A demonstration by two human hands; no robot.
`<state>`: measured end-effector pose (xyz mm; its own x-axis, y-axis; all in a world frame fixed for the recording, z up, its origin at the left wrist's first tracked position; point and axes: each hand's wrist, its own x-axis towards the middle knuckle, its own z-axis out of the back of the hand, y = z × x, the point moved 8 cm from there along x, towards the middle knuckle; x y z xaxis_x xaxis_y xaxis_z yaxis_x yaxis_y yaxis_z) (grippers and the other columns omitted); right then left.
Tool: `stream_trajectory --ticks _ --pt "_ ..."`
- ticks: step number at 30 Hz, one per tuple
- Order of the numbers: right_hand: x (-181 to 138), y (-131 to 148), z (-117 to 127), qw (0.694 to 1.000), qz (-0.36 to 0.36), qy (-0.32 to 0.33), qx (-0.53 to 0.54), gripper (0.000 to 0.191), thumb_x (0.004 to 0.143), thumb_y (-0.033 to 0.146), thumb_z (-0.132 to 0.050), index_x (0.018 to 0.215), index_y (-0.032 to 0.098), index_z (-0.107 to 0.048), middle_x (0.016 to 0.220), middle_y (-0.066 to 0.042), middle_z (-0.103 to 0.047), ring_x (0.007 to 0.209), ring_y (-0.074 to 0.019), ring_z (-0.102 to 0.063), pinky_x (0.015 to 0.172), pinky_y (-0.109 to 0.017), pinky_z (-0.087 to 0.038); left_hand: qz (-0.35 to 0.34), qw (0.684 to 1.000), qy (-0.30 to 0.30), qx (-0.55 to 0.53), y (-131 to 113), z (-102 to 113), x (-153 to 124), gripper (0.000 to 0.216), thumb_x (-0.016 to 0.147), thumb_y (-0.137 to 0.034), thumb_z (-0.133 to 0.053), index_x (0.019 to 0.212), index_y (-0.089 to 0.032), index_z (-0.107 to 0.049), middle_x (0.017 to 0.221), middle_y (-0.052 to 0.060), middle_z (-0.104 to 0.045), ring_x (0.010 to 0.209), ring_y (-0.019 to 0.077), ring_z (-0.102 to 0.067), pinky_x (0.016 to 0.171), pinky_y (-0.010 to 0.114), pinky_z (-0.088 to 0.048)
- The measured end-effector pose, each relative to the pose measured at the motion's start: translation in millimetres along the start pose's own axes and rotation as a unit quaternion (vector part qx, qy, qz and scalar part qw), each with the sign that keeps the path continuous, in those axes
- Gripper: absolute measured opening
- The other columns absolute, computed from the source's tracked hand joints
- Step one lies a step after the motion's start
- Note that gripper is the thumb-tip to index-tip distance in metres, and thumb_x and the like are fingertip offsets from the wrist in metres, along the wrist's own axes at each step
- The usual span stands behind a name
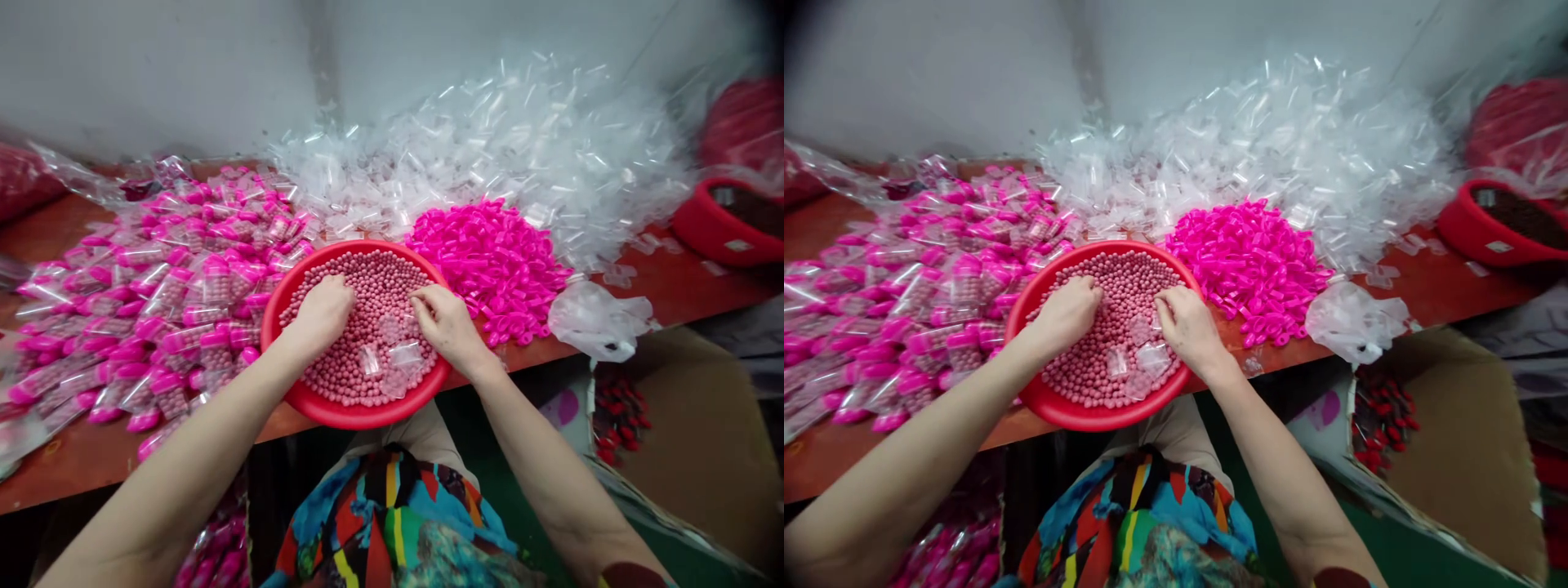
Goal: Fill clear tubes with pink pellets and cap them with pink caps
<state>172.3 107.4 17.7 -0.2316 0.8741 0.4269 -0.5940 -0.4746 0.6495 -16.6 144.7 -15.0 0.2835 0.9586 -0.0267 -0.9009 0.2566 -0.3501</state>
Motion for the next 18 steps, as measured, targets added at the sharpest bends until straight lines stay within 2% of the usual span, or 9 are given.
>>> stream_trajectory --ticks 2,5,6,8,9,11,12,14,18 --pt "-8.5 -18.2 20.7 0.997 -0.007 -0.072 -0.019 0.021 0.096 0.025 -0.048 0.098 0.017 -0.068 0.098 -0.01 -0.071 0.096 -0.0218 -0.065 0.09 -0.037 -0.05 -0.026 0.999 0.045 0.014 -10.0 -20.0 11.2 0.027 0.083 -0.009 -0.045 0.081 -0.012 -0.072 0.093 0.017 -0.065 0.091 0.0276 -0.061 0.088 0.038 -0.045" --pt "-25.3 -74.3 58.4 0.974 -0.114 -0.187 -0.06 0.027 0.097 0.029 -0.045 0.108 0.017 -0.067 0.103 -0.011 -0.071 0.095 -0.0221 -0.066 0.089 -0.037 -0.051 -0.045 0.995 0.061 -0.059 -23.6 -44.9 23.0 0.018 0.071 -0.008 -0.055 0.074 -0.015 -0.071 0.086 0.013 -0.066 0.085 0.0255 -0.061 0.084 0.035 -0.046" --pt "-29.9 -95.8 64.5 0.967 -0.156 -0.189 -0.075 0.029 0.097 0.029 -0.043 0.109 0.016 -0.067 0.102 -0.011 -0.072 0.092 -0.0222 -0.066 0.086 -0.037 -0.052 -0.043 0.994 0.06 -0.084 -25.2 -50.6 25.9 0.015 0.067 -0.008 -0.059 0.071 -0.016 -0.07 0.081 0.011 -0.065 0.082 0.0251 -0.061 0.082 0.034 -0.046" --pt "-32.2 -129.4 58.7 0.967 -0.192 -0.111 -0.125 0.03 0.095 0.024 -0.043 0.108 0.013 -0.068 0.099 -0.012 -0.073 0.09 -0.0221 -0.066 0.086 -0.037 -0.052 -0.011 0.984 0.053 -0.17 -21.1 -56.4 29.9 0.009 0.064 -0.013 -0.065 0.071 -0.017 -0.071 0.073 0.007 -0.064 0.074 0.023 -0.059 0.075 0.033 -0.046" --pt "-32.0 -140.2 50.4 0.968 -0.189 -0.065 -0.15 0.029 0.093 0.022 -0.045 0.107 0.013 -0.069 0.1 -0.012 -0.074 0.091 -0.022 -0.066 0.087 -0.037 -0.051 0.014 0.969 0.055 -0.242 -17.4 -57.4 30.4 0.009 0.064 -0.018 -0.069 0.073 -0.017 -0.071 0.071 0.005 -0.064 0.07 0.0212 -0.058 0.071 0.032 -0.046" --pt "-31.6 -152.3 32.0 0.967 -0.176 -0.016 -0.185 0.023 0.089 0.022 -0.053 0.102 0.013 -0.07 0.101 -0.014 -0.073 0.095 -0.0235 -0.064 0.09 -0.039 -0.05 0.065 0.905 0.071 -0.414 -12.2 -56.3 27.6 0.018 0.062 -0.027 -0.076 0.076 -0.017 -0.071 0.07 0.002 -0.064 0.065 0.0174 -0.056 0.066 0.028 -0.044" --pt "-31.2 -154.7 24.1 0.965 -0.173 -0.013 -0.194 0.02 0.087 0.023 -0.057 0.099 0.014 -0.071 0.101 -0.015 -0.073 0.096 -0.0248 -0.062 0.091 -0.041 -0.049 0.08 0.868 0.079 -0.484 -12.3 -52.7 24.5 0.022 0.061 -0.029 -0.079 0.076 -0.016 -0.071 0.072 0.001 -0.065 0.065 0.0161 -0.056 0.066 0.027 -0.044" --pt "-30.8 -155.3 12.4 0.963 -0.176 -0.025 -0.204 0.013 0.084 0.022 -0.061 0.09 0.015 -0.07 0.097 -0.016 -0.071 0.097 -0.0271 -0.06 0.091 -0.046 -0.047 0.085 0.822 0.086 -0.557 -16.2 -39.2 15.7 0.027 0.06 -0.031 -0.083 0.079 -0.016 -0.072 0.078 0.002 -0.068 0.072 0.0152 -0.059 0.07 0.026 -0.045" --pt "-31.4 -152.8 13.8 0.967 -0.173 -0.056 -0.179 0.014 0.085 0.023 -0.057 0.082 0.015 -0.069 0.088 -0.014 -0.068 0.092 -0.0272 -0.06 0.089 -0.049 -0.048 0.094 0.781 0.066 -0.614 -17.7 -14.4 -12.2 0.036 0.066 -0.031 -0.084 0.098 -0.017 -0.075 0.097 0.007 -0.073 0.093 0.0184 -0.064 0.086 0.028 -0.045"
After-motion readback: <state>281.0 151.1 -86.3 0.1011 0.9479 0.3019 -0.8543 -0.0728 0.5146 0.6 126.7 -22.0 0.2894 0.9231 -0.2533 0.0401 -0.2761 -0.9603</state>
